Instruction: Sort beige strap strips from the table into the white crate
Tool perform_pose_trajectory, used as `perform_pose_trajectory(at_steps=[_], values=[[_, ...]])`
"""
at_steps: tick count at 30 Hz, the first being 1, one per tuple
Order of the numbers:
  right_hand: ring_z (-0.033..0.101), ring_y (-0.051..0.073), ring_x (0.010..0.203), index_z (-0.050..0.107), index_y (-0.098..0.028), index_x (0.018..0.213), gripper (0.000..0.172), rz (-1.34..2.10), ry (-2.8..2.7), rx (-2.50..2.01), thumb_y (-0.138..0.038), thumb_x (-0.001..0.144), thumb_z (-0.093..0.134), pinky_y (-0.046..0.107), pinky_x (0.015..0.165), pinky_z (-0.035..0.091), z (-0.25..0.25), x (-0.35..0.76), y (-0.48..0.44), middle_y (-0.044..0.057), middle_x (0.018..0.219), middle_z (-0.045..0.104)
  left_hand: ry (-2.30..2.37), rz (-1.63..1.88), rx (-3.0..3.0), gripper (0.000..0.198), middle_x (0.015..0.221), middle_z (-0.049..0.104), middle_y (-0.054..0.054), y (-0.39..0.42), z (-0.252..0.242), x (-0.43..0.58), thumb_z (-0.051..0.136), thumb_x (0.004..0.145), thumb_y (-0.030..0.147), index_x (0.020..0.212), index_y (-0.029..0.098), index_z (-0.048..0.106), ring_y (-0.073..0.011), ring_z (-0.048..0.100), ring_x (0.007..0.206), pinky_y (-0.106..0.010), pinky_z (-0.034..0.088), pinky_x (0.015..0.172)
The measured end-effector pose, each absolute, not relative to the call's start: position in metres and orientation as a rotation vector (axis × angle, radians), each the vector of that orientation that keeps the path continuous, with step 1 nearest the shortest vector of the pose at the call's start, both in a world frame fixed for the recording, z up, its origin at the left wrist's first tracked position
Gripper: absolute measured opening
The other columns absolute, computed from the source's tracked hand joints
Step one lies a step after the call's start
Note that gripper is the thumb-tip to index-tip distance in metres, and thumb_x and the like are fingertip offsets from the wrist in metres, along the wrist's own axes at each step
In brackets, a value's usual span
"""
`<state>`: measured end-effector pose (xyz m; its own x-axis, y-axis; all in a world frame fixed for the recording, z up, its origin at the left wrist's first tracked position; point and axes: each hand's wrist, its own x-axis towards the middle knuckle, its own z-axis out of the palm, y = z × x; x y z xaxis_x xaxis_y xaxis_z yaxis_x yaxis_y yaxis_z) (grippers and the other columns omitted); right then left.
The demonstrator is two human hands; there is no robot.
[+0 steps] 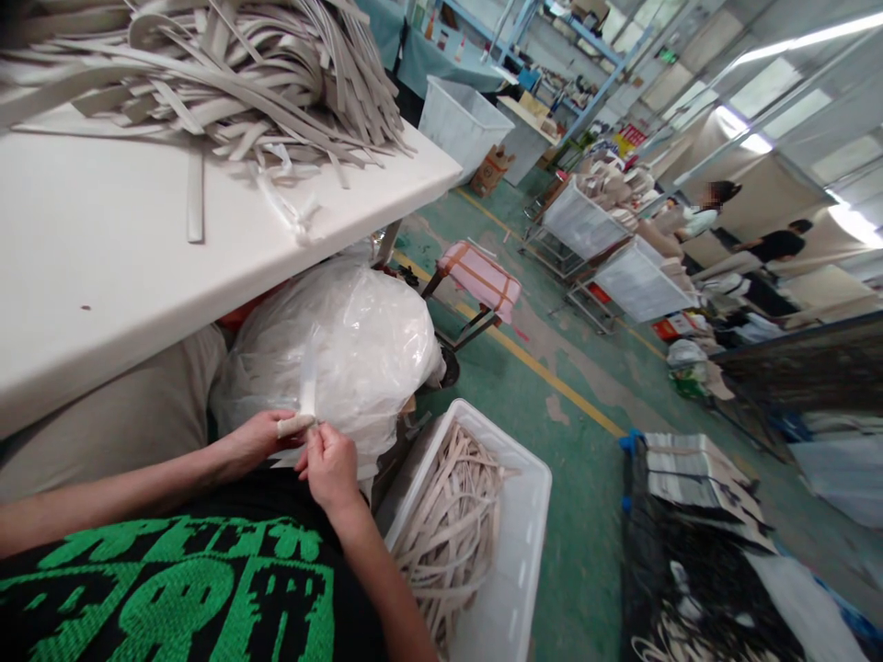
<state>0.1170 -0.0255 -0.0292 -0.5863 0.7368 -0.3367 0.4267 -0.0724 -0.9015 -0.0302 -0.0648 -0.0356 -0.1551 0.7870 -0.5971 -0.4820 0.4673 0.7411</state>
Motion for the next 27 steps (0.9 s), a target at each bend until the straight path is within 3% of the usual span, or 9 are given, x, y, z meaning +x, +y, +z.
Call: perform_pose_trajectory(at_steps=[3,5,12,17,20,23,27], values=[[0.053,0.009,0.037,0.061,-0.018,0.085,0.044,1.740,-1.947,-1.296,-0.054,0.101,0.043,0.016,0.040,0.037,-0.034,0.126,-0.033,-0.004,0.051,0.058,1.248,1.296,0.080,0.034,0.085,0.076,-0.009,-0.060,-0.036,-0.034,0.090,0.054,0.039,0.078,0.017,0.078,-0.0174,0.061,0.071,-0.028,0.051,0.069],[0.052,0.010,0.036,0.062,-0.018,0.084,0.046,1.738,-1.949,-1.304,-0.057,0.100,0.043,0.017,0.039,0.037,-0.035,0.128,-0.036,-0.003,0.051,0.058,1.240,1.352,-0.007,0.034,0.089,0.077,-0.011,-0.058,-0.032,-0.035,0.090,0.056,0.037,0.080,0.016,0.079,-0.0184,0.064,0.077,-0.027,0.052,0.071],[0.059,0.013,0.044,0.061,-0.021,0.086,0.047,1.566,-1.894,-1.115,-0.059,0.101,0.039,0.021,0.046,0.047,-0.016,0.120,-0.028,-0.001,0.056,0.062,1.240,1.252,0.534,0.028,0.058,0.068,-0.003,-0.071,0.006,-0.027,0.084,0.064,0.044,0.071,0.017,0.080,-0.0196,0.058,0.058,-0.032,0.051,0.066],[0.061,0.013,0.047,0.065,-0.020,0.092,0.043,1.487,-2.008,-1.044,-0.051,0.104,0.038,0.023,0.053,0.049,-0.010,0.121,-0.029,-0.001,0.058,0.064,1.305,1.522,0.410,0.031,0.084,0.078,-0.007,-0.066,0.018,-0.041,0.084,0.064,0.043,0.084,0.019,0.082,-0.0244,0.067,0.082,-0.032,0.052,0.076],[0.059,0.013,0.045,0.066,-0.020,0.089,0.039,1.496,-2.078,-1.085,-0.046,0.104,0.041,0.023,0.053,0.048,-0.018,0.119,-0.032,-0.001,0.055,0.063,1.319,1.623,0.194,0.039,0.087,0.078,-0.010,-0.058,0.012,-0.048,0.088,0.056,0.045,0.083,0.017,0.081,-0.0256,0.068,0.090,-0.033,0.052,0.082],[0.059,0.013,0.046,0.065,-0.020,0.088,0.036,1.470,-2.060,-1.122,-0.042,0.103,0.041,0.023,0.053,0.048,-0.022,0.113,-0.029,-0.001,0.056,0.063,1.300,1.540,0.171,0.043,0.076,0.076,-0.010,-0.056,0.005,-0.040,0.090,0.052,0.048,0.077,0.015,0.079,-0.0236,0.066,0.077,-0.032,0.052,0.073],[0.060,0.013,0.048,0.062,-0.021,0.084,0.032,1.517,-1.991,-1.084,-0.040,0.101,0.042,0.022,0.052,0.049,-0.017,0.108,-0.018,-0.001,0.060,0.063,1.182,1.345,0.320,0.040,0.052,0.061,-0.003,-0.062,0.001,-0.027,0.081,0.062,0.057,0.059,0.018,0.071,-0.0177,0.052,0.051,-0.032,0.046,0.056]])
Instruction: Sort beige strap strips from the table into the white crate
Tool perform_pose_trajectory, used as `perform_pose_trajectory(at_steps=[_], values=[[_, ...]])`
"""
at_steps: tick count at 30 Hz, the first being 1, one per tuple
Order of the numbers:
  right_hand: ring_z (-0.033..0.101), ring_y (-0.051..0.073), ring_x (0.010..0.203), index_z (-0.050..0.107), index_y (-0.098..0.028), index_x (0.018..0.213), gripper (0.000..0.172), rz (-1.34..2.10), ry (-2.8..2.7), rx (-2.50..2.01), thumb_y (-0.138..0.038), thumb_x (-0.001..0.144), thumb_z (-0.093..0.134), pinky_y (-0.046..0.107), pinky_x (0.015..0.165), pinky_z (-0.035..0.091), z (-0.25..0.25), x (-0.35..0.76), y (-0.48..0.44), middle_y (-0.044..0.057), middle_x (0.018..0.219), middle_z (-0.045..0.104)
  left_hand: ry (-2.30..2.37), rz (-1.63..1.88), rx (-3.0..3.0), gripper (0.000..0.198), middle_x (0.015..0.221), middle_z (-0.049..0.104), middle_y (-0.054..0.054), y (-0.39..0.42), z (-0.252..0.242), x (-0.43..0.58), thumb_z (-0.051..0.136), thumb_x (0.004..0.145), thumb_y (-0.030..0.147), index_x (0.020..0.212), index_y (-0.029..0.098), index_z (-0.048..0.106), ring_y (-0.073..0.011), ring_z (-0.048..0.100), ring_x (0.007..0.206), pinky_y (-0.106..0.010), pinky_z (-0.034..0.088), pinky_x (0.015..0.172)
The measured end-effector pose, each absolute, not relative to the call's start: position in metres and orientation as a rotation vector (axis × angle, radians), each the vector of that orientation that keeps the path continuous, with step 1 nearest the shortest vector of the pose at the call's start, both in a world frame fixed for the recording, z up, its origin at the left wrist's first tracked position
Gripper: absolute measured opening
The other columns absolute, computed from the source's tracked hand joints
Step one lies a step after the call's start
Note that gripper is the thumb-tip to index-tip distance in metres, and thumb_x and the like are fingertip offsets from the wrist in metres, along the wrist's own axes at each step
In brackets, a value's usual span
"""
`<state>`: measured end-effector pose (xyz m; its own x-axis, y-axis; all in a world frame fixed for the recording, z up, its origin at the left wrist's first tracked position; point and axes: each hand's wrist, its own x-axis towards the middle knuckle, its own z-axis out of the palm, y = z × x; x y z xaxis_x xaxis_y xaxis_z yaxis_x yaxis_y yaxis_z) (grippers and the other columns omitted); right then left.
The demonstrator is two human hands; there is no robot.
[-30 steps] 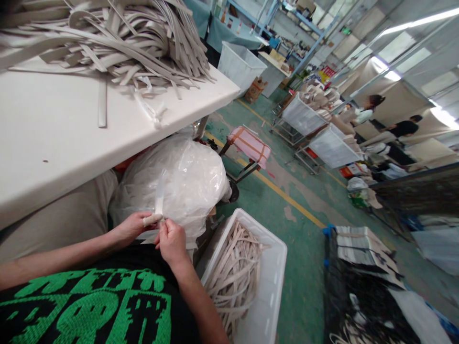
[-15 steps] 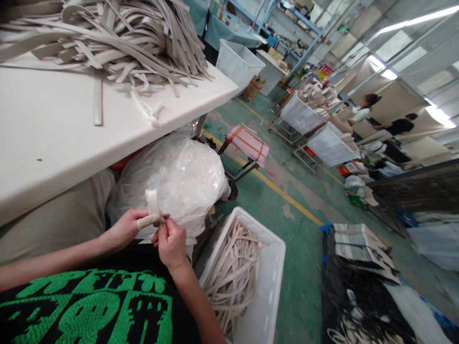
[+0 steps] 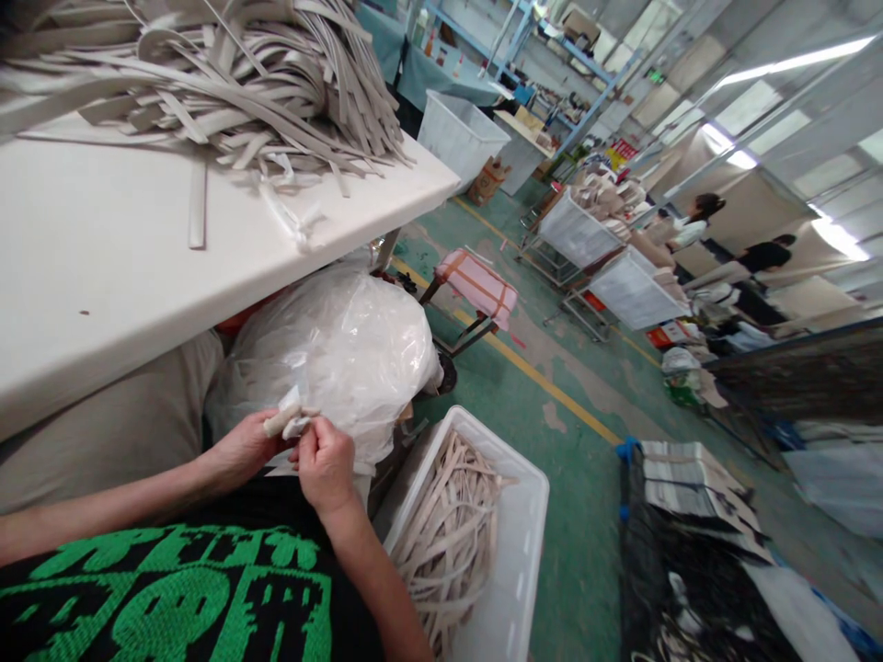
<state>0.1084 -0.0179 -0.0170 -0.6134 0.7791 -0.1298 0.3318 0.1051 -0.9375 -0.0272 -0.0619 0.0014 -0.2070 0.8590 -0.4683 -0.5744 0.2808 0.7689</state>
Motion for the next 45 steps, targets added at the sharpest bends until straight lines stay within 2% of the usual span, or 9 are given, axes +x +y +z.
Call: perform_pose_trajectory(at_steps=[5,8,13,17,23,28,34,39,45], values=[[0.068,0.016,0.060,0.064,-0.020,0.104,0.024,1.713,-1.994,-0.948,-0.041,0.097,0.054,0.025,0.061,0.053,-0.008,0.119,-0.015,0.003,0.078,0.074,1.493,1.419,0.436,0.038,0.076,0.075,-0.006,-0.063,0.006,-0.043,0.080,0.065,0.051,0.084,0.019,0.083,-0.0231,0.064,0.074,-0.030,0.048,0.068],[0.070,0.017,0.065,0.065,-0.019,0.102,0.030,1.762,-2.038,-0.940,-0.046,0.098,0.053,0.026,0.063,0.053,-0.010,0.122,-0.021,0.003,0.079,0.074,1.519,1.343,0.491,0.039,0.073,0.074,-0.005,-0.063,0.006,-0.049,0.077,0.068,0.050,0.089,0.019,0.084,-0.0234,0.063,0.069,-0.030,0.046,0.064],[0.059,0.013,0.045,0.060,-0.019,0.089,0.045,1.792,-1.885,-1.106,-0.058,0.100,0.042,0.021,0.045,0.045,-0.023,0.109,-0.025,-0.002,0.057,0.062,1.405,1.416,0.488,0.035,0.071,0.074,-0.006,-0.065,0.000,-0.038,0.075,0.070,0.051,0.082,0.018,0.083,-0.0219,0.061,0.065,-0.031,0.048,0.064],[0.058,0.011,0.043,0.055,-0.021,0.082,0.044,1.757,-1.886,-1.069,-0.060,0.098,0.043,0.021,0.045,0.047,-0.024,0.099,-0.017,-0.002,0.057,0.061,1.246,1.227,0.563,0.031,0.045,0.057,-0.001,-0.064,0.001,-0.033,0.073,0.073,0.049,0.065,0.019,0.076,-0.0173,0.051,0.045,-0.029,0.042,0.052],[0.056,0.012,0.042,0.059,-0.021,0.087,0.042,1.782,-1.889,-1.065,-0.059,0.099,0.044,0.021,0.043,0.046,-0.024,0.100,-0.016,-0.003,0.055,0.060,1.346,1.473,0.332,0.035,0.066,0.069,-0.005,-0.057,0.003,-0.038,0.083,0.060,0.047,0.075,0.017,0.077,-0.0173,0.058,0.058,-0.029,0.045,0.058],[0.058,0.013,0.043,0.058,-0.021,0.085,0.045,1.729,-1.884,-1.082,-0.061,0.098,0.043,0.022,0.045,0.047,-0.027,0.100,-0.017,-0.002,0.057,0.060,1.248,1.255,0.407,0.035,0.044,0.055,0.000,-0.059,0.000,-0.037,0.079,0.065,0.052,0.067,0.017,0.076,-0.0167,0.050,0.043,-0.031,0.044,0.053],[0.057,0.012,0.043,0.060,-0.020,0.087,0.040,1.768,-1.894,-1.073,-0.055,0.099,0.044,0.021,0.045,0.045,-0.033,0.104,-0.020,-0.002,0.057,0.061,1.300,1.488,0.175,0.040,0.081,0.076,-0.009,-0.056,0.000,-0.042,0.088,0.054,0.047,0.076,0.015,0.080,-0.0182,0.063,0.068,-0.028,0.049,0.066],[0.059,0.013,0.046,0.059,-0.020,0.084,0.038,1.711,-1.902,-1.118,-0.051,0.099,0.044,0.022,0.047,0.048,-0.031,0.101,-0.019,0.000,0.058,0.062,1.224,1.313,0.277,0.043,0.050,0.062,-0.001,-0.060,-0.004,-0.038,0.085,0.060,0.054,0.076,0.014,0.080,-0.0146,0.052,0.047,-0.031,0.047,0.060],[0.057,0.012,0.042,0.060,-0.019,0.086,0.034,1.735,-1.881,-1.109,-0.047,0.098,0.045,0.021,0.044,0.044,-0.039,0.102,-0.021,-0.002,0.056,0.061,1.231,1.491,0.025,0.047,0.079,0.076,-0.007,-0.054,-0.008,-0.048,0.093,0.049,0.050,0.077,0.015,0.079,-0.0175,0.063,0.073,-0.027,0.050,0.070]])
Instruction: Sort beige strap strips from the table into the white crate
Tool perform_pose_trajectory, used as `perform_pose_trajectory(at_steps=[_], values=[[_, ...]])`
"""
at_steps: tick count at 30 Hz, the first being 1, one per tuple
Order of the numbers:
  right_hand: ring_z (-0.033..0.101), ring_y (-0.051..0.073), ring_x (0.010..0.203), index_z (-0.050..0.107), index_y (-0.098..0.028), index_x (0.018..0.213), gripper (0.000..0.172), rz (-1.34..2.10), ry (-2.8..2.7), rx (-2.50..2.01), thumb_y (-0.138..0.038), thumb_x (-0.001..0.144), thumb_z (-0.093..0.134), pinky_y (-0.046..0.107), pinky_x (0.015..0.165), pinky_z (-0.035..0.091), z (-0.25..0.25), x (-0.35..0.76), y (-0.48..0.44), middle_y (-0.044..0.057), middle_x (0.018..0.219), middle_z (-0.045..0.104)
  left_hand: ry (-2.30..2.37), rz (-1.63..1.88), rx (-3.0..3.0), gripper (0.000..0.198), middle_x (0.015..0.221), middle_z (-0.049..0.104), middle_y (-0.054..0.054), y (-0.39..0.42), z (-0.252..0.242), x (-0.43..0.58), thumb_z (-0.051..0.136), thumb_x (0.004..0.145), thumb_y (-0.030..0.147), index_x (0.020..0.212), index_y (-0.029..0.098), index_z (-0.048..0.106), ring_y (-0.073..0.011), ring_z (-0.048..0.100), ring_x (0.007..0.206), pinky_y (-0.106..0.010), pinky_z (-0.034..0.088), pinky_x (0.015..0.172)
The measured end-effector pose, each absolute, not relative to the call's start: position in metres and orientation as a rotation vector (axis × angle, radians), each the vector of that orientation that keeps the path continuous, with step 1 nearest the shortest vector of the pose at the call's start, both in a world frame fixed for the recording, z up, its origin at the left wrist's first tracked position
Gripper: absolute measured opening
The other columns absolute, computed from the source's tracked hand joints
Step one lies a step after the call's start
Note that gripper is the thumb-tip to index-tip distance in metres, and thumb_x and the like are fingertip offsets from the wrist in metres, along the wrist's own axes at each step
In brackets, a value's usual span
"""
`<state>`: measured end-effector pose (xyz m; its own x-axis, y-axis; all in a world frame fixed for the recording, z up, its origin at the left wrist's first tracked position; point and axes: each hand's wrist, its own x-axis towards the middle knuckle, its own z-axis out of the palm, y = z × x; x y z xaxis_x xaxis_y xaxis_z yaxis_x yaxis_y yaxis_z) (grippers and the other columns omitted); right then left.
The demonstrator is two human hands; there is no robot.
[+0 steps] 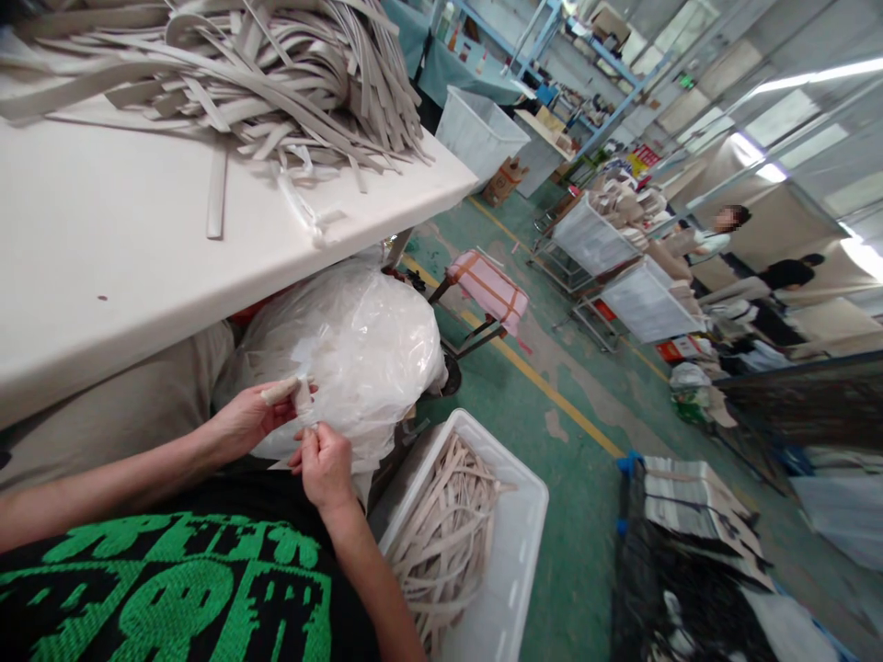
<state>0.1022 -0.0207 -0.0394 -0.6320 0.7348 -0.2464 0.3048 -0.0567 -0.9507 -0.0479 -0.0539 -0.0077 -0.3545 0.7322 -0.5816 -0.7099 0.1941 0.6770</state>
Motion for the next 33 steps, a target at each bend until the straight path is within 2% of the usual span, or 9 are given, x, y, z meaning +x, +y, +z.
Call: perform_pose_trajectory(at_steps=[7,10,12,15,18,21,23,27,33], values=[[0.059,0.015,0.046,0.064,-0.019,0.087,0.042,1.787,-1.870,-1.059,-0.057,0.097,0.048,0.024,0.048,0.048,-0.034,0.098,-0.015,-0.001,0.056,0.061,1.269,1.401,0.197,0.043,0.059,0.065,-0.002,-0.059,-0.011,-0.042,0.086,0.057,0.054,0.073,0.014,0.076,-0.0139,0.051,0.053,-0.028,0.044,0.058],[0.069,0.018,0.066,0.069,-0.018,0.092,0.050,2.094,-1.763,-0.836,-0.067,0.090,0.058,0.030,0.068,0.057,-0.035,0.105,0.005,0.004,0.071,0.071,1.301,1.398,0.276,0.042,0.060,0.065,-0.003,-0.062,-0.004,-0.048,0.083,0.061,0.055,0.072,0.015,0.075,-0.0161,0.053,0.056,-0.029,0.044,0.060],[0.072,0.021,0.080,0.072,-0.017,0.094,0.064,2.249,-1.601,-0.797,-0.077,0.088,0.051,0.033,0.081,0.057,-0.040,0.103,0.025,0.008,0.085,0.076,1.343,1.381,0.370,0.041,0.060,0.064,-0.002,-0.063,-0.001,-0.052,0.080,0.064,0.056,0.067,0.016,0.073,-0.0174,0.054,0.059,-0.030,0.045,0.061],[0.072,0.020,0.078,0.073,-0.015,0.091,0.084,2.395,-1.464,-0.957,-0.084,0.092,0.024,0.031,0.073,0.057,-0.049,0.080,0.054,0.011,0.084,0.076,1.394,1.326,0.456,0.042,0.064,0.065,-0.003,-0.066,-0.001,-0.053,0.079,0.064,0.057,0.064,0.016,0.071,-0.0186,0.055,0.064,-0.030,0.045,0.064],[0.070,0.017,0.072,0.073,-0.014,0.086,0.071,2.543,-1.389,-1.001,-0.074,0.096,0.037,0.027,0.067,0.055,-0.051,0.042,0.072,0.011,0.082,0.076,1.350,1.228,0.505,0.046,0.068,0.067,-0.006,-0.068,-0.005,-0.049,0.077,0.066,0.061,0.068,0.015,0.072,-0.0200,0.057,0.066,-0.032,0.046,0.067],[0.066,0.013,0.062,0.070,-0.014,0.073,0.045,2.431,-1.367,-0.987,-0.054,0.092,0.063,0.025,0.066,0.055,-0.046,0.011,0.079,0.007,0.076,0.075,1.355,1.207,0.561,0.046,0.063,0.065,-0.004,-0.069,-0.003,-0.049,0.075,0.067,0.062,0.062,0.016,0.070,-0.0186,0.054,0.063,-0.030,0.044,0.065],[0.063,0.011,0.057,0.068,-0.014,0.067,0.037,2.320,-1.377,-1.005,-0.042,0.091,0.068,0.023,0.062,0.053,-0.043,0.000,0.079,0.005,0.070,0.073,1.381,1.226,0.587,0.045,0.060,0.062,-0.002,-0.067,0.000,-0.055,0.075,0.068,0.061,0.059,0.017,0.069,-0.0170,0.051,0.061,-0.028,0.042,0.062],[0.063,0.011,0.057,0.067,-0.014,0.066,0.031,2.228,-1.310,-1.055,-0.032,0.092,0.066,0.023,0.061,0.054,-0.044,-0.010,0.075,0.004,0.068,0.073,1.394,1.228,0.611,0.045,0.060,0.063,-0.003,-0.064,0.004,-0.065,0.074,0.068,0.062,0.059,0.018,0.071,-0.0170,0.051,0.058,-0.028,0.041,0.058],[0.064,0.010,0.057,0.065,-0.015,0.071,0.034,2.101,-1.141,-1.217,-0.038,0.097,0.062,0.022,0.062,0.054,-0.045,-0.015,0.093,0.004,0.070,0.072,1.210,1.017,0.813,0.036,0.062,0.070,-0.004,-0.075,0.006,-0.043,0.077,0.070,0.055,0.061,0.020,0.076,-0.0189,0.059,0.058,-0.029,0.048,0.061]])
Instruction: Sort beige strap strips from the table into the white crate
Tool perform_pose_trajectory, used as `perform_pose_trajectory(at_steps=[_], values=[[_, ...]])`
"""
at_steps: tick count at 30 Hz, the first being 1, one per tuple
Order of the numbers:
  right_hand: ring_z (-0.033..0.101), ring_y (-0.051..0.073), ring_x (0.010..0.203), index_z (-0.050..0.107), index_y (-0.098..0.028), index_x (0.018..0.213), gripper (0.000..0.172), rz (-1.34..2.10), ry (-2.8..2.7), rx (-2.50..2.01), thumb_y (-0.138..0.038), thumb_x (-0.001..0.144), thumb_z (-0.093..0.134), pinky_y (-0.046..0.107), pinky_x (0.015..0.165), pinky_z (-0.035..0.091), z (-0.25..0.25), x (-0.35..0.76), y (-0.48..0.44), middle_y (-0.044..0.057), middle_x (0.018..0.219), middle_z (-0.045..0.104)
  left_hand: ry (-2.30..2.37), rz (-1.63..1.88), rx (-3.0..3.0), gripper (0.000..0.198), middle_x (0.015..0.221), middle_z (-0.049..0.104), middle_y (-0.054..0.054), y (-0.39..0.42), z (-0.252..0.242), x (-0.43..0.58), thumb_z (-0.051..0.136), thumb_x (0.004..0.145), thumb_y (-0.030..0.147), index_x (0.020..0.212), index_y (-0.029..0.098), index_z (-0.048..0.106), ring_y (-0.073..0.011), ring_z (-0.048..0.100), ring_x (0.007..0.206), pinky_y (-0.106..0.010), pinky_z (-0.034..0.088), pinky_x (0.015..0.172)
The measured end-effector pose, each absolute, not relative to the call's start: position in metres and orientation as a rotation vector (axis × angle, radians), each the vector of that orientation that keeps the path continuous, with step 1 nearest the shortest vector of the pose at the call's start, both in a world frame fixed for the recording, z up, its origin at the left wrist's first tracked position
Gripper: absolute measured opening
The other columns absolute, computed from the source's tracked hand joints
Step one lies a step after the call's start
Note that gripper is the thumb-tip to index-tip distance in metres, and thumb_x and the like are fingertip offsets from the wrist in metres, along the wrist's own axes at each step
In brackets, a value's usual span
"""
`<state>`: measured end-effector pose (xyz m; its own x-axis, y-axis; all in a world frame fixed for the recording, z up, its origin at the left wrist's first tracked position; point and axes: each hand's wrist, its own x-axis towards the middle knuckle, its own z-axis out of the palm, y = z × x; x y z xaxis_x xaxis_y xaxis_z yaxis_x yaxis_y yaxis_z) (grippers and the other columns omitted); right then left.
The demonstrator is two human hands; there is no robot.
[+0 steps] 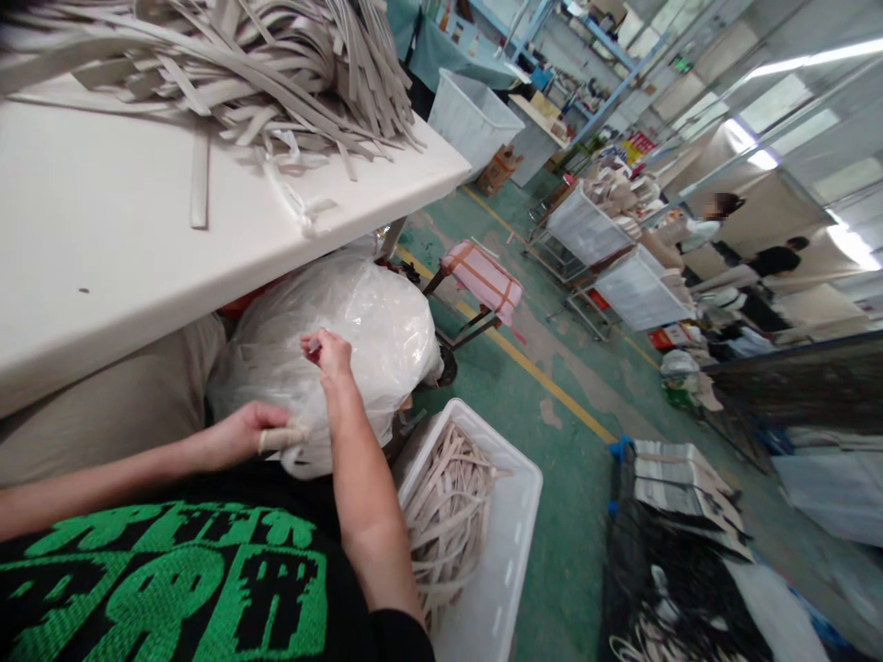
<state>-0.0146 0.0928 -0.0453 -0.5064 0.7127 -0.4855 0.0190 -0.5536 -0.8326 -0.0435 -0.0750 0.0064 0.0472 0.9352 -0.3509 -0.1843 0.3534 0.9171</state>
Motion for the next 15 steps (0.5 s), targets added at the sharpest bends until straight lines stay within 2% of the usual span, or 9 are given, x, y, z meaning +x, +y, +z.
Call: perform_pose_trajectory(at_steps=[3,6,8,11,13,15], values=[[0.067,0.011,0.063,0.068,-0.017,0.086,0.039,2.147,-1.116,-1.179,-0.046,0.103,0.049,0.022,0.064,0.054,-0.038,-0.006,0.100,0.005,0.081,0.075,1.226,1.056,0.868,0.036,0.064,0.071,-0.004,-0.070,0.008,-0.045,0.078,0.070,0.055,0.062,0.020,0.077,-0.0194,0.061,0.062,-0.029,0.049,0.065],[0.070,0.014,0.068,0.069,-0.018,0.104,0.062,2.384,-1.236,-1.052,-0.068,0.101,0.033,0.026,0.066,0.055,-0.033,0.014,0.090,0.007,0.091,0.077,1.477,1.393,0.702,0.038,0.066,0.071,-0.003,-0.052,0.008,-0.069,0.080,0.067,0.057,0.064,0.020,0.076,-0.0189,0.060,0.065,-0.029,0.049,0.067],[0.072,0.016,0.074,0.069,-0.018,0.108,0.074,2.486,-1.374,-0.909,-0.079,0.095,0.029,0.029,0.072,0.056,-0.031,0.031,0.076,0.008,0.094,0.076,1.527,1.528,0.592,0.038,0.069,0.072,-0.004,-0.041,0.009,-0.085,0.083,0.064,0.056,0.065,0.019,0.076,-0.0196,0.061,0.067,-0.029,0.049,0.068],[0.072,0.018,0.074,0.068,-0.017,0.105,0.071,2.441,-1.599,-0.679,-0.082,0.084,0.051,0.031,0.077,0.056,-0.031,0.049,0.054,0.008,0.089,0.075,1.516,1.579,0.508,0.038,0.069,0.072,-0.005,-0.032,0.011,-0.092,0.086,0.061,0.054,0.068,0.017,0.077,-0.0186,0.060,0.062,-0.029,0.048,0.061],[0.068,0.016,0.063,0.066,-0.017,0.094,0.063,2.297,-1.746,-0.687,-0.079,0.081,0.060,0.029,0.067,0.054,-0.031,0.055,0.044,0.004,0.075,0.072,1.472,1.558,0.478,0.039,0.066,0.071,-0.005,-0.031,0.012,-0.088,0.086,0.061,0.053,0.072,0.016,0.078,-0.0171,0.056,0.054,-0.029,0.045,0.054],[0.062,0.014,0.054,0.062,-0.018,0.083,0.055,2.132,-1.878,-0.769,-0.073,0.086,0.058,0.026,0.057,0.050,-0.029,0.057,0.039,0.000,0.063,0.065,1.427,1.579,0.446,0.039,0.064,0.070,-0.005,-0.030,0.014,-0.085,0.086,0.060,0.052,0.071,0.015,0.077,-0.0180,0.057,0.054,-0.030,0.047,0.054]])
